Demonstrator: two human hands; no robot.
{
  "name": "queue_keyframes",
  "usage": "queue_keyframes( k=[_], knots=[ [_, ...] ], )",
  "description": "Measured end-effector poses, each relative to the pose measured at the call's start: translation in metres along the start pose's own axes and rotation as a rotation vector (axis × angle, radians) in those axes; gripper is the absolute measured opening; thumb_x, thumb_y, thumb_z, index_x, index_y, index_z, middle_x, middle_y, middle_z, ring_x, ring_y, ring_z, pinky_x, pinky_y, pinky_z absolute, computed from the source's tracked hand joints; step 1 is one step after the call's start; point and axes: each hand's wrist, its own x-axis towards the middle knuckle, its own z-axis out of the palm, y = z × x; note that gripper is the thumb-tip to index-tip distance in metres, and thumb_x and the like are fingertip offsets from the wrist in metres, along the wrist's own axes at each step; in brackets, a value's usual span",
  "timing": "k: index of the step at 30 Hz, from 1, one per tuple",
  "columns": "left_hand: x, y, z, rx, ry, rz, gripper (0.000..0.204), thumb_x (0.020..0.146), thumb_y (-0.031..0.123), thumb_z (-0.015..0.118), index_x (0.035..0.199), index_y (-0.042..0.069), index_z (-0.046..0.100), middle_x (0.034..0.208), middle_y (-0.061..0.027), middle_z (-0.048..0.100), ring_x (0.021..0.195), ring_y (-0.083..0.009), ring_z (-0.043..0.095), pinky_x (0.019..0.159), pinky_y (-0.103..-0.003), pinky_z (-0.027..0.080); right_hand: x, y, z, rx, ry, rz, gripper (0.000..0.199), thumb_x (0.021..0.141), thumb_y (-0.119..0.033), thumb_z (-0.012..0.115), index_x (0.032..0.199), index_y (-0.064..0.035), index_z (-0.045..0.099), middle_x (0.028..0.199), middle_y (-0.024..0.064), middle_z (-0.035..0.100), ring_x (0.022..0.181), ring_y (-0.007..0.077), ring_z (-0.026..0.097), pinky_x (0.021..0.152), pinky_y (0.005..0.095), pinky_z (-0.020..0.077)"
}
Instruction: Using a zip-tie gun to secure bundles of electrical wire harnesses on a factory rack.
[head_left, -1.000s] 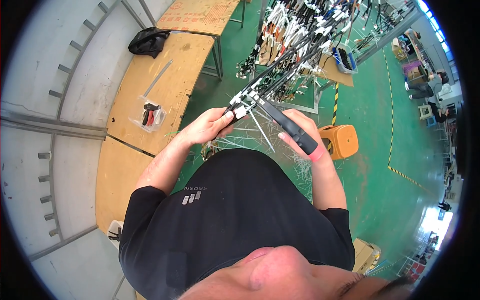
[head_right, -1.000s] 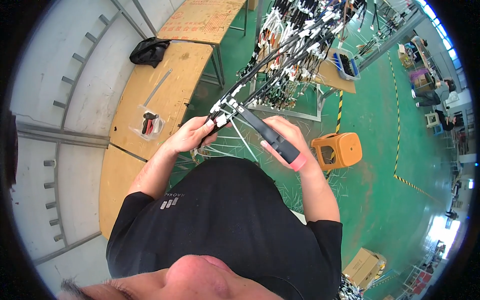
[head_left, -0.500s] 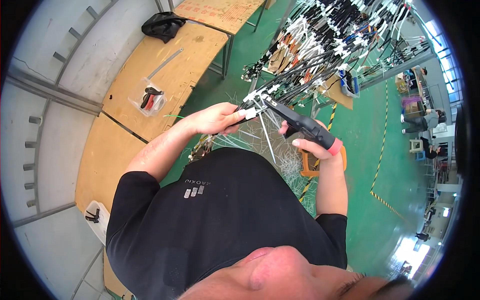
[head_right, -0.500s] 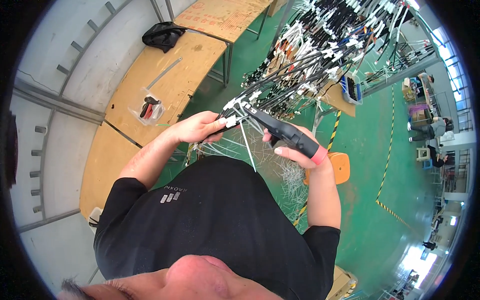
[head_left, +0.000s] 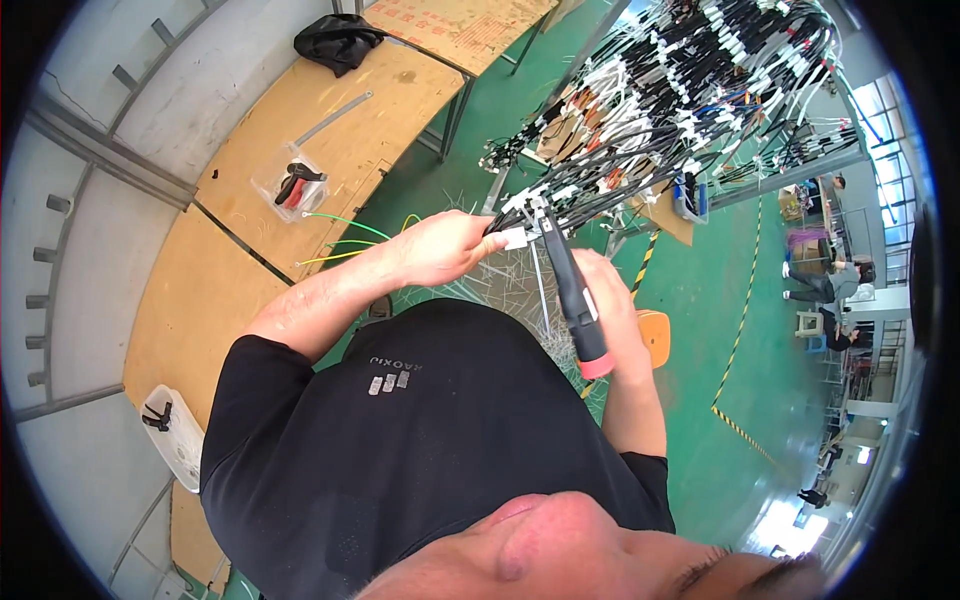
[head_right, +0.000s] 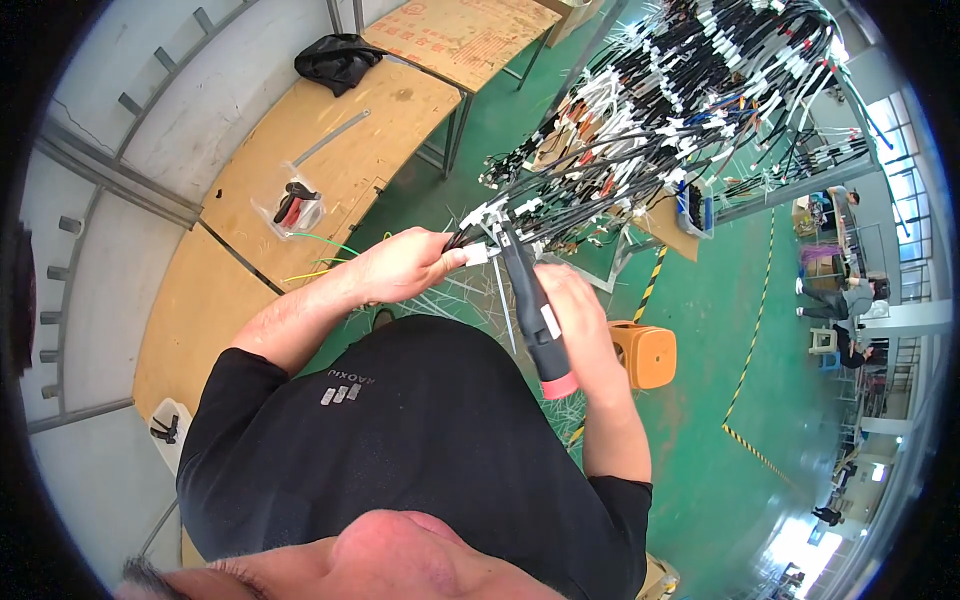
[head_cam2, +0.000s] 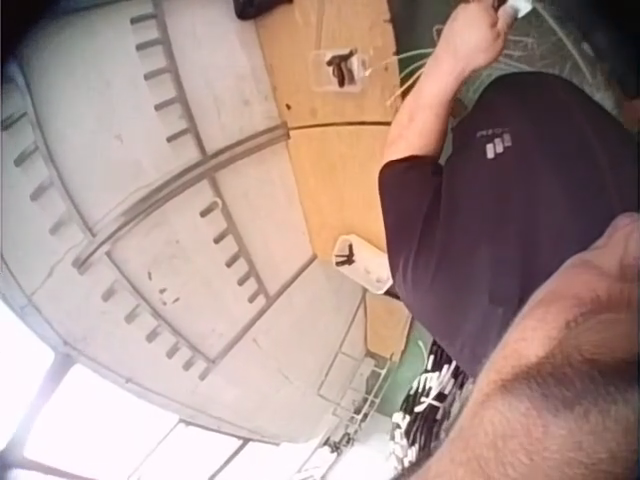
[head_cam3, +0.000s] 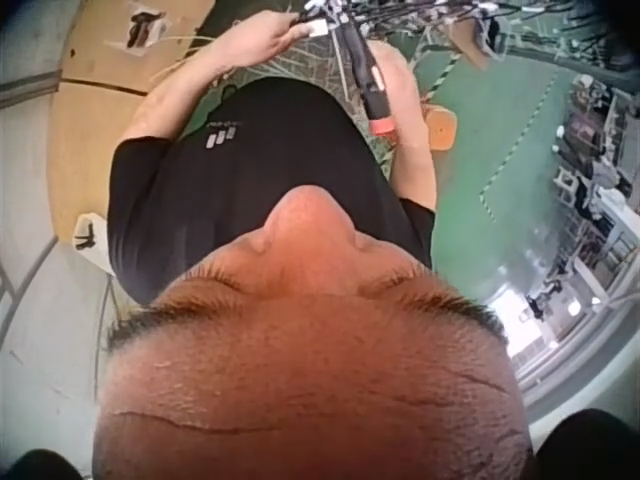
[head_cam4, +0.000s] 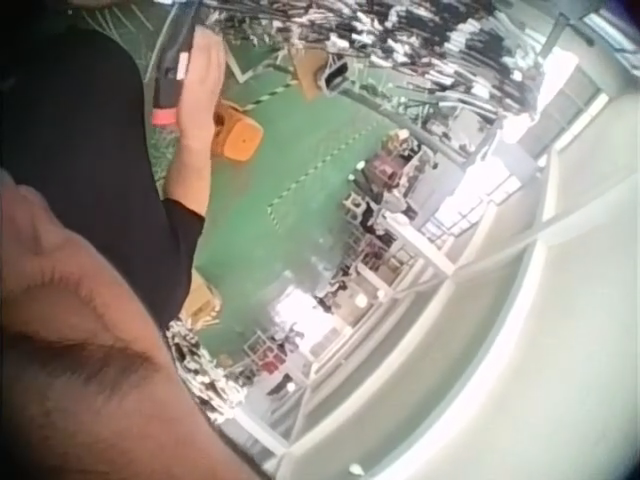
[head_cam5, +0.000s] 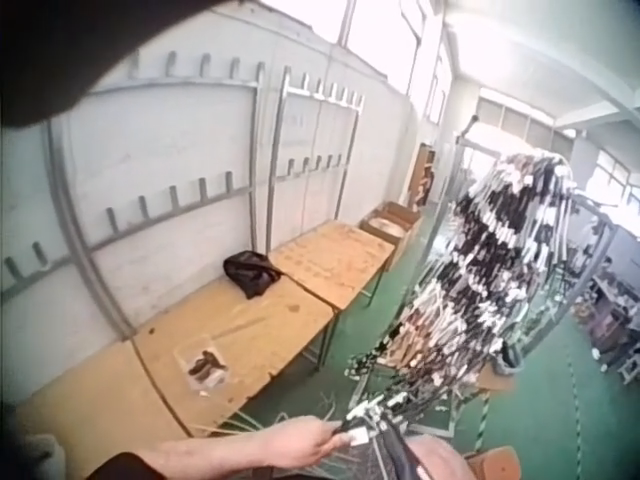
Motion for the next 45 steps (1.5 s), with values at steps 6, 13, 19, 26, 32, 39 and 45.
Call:
queue_keyframes(
  k=[6,13,19,26,32,39,45],
  knots=[
    [0.011,-0.015,-0.011,0.035,0.058,-0.018,0.043,0.112,0.041,0.054,0.106,-0.001,0.063,0.074,-0.0212,0.063,0.069,-0.0382,0.063,0.067,-0.05,0.05,0.005,0.006,-0.025,1.879,-0.095,0.293,0.059,0.093,-0.023,0.062,0.144,0.0042,0.05,0.125,0.0265,0.069,0.117,0.0453,0.069,0.104,0.0634,0.0535],
    [0.009,-0.019,-0.012,-0.072,0.049,-0.078,0.041,0.114,0.037,0.051,0.109,0.0,0.067,0.067,-0.0099,0.055,0.062,-0.0215,0.052,0.063,-0.043,0.047,-0.008,0.012,-0.046,0.957,0.144,0.227,0.059,0.088,-0.011,0.07,0.143,0.0044,0.055,0.129,0.0228,0.07,0.124,0.0354,0.068,0.113,0.0513,0.0492],
    [0.007,-0.021,-0.014,-0.231,-0.106,-0.075,0.045,0.115,0.043,0.047,0.116,0.004,0.069,0.068,-0.0048,0.058,0.065,-0.017,0.058,0.066,-0.04,0.05,-0.004,0.008,-0.016,0.367,-0.007,0.178,0.042,0.089,-0.013,0.074,0.129,-0.0035,0.071,0.123,0.0115,0.075,0.113,0.0219,0.071,0.102,0.0364,0.0525],
    [0.002,-0.01,-0.013,-0.191,-0.078,-0.073,0.047,0.114,0.045,0.048,0.113,0.002,0.068,0.071,-0.0125,0.062,0.07,-0.0273,0.065,0.069,-0.046,0.052,-0.003,-0.009,-0.01,0.173,-0.051,0.114,0.041,0.089,-0.007,0.07,0.13,-0.0008,0.069,0.119,0.0147,0.074,0.109,0.0293,0.071,0.1,0.0366,0.0525],
    [-0.009,0.005,-0.006,0.1,0.057,0.055,0.04,0.111,0.037,0.054,0.101,-0.001,0.062,0.078,-0.0254,0.064,0.079,-0.0485,0.065,0.07,-0.055,0.05,-0.003,-0.015,0.013,0.191,0.042,0.17,0.04,0.086,0.0,0.067,0.126,-0.0012,0.068,0.121,0.0135,0.073,0.107,0.0269,0.071,0.098,0.0367,0.0534],
    [-0.012,0.013,-0.008,0.241,0.027,0.086,0.038,0.112,0.038,0.052,0.104,0.002,0.062,0.077,-0.0221,0.066,0.079,-0.0464,0.067,0.072,-0.055,0.053,-0.007,0.0,0.019,0.047,0.131,0.084,0.02,0.082,-0.007,0.08,0.081,0.0001,0.062,0.068,0.0109,0.055,0.06,0.0308,0.058,0.059,0.038,0.0468],
    [-0.002,-0.005,-0.019,-0.098,-0.024,-0.033,0.044,0.114,0.041,0.049,0.112,0.0,0.065,0.078,-0.0221,0.066,0.078,-0.0418,0.068,0.074,-0.052,0.052,-0.018,0.026,0.023,-0.066,0.21,-0.088,0.046,0.093,-0.025,0.079,0.127,0.0005,0.063,0.123,0.0185,0.068,0.123,0.0347,0.064,0.118,0.0526,0.0434]
  ],
)
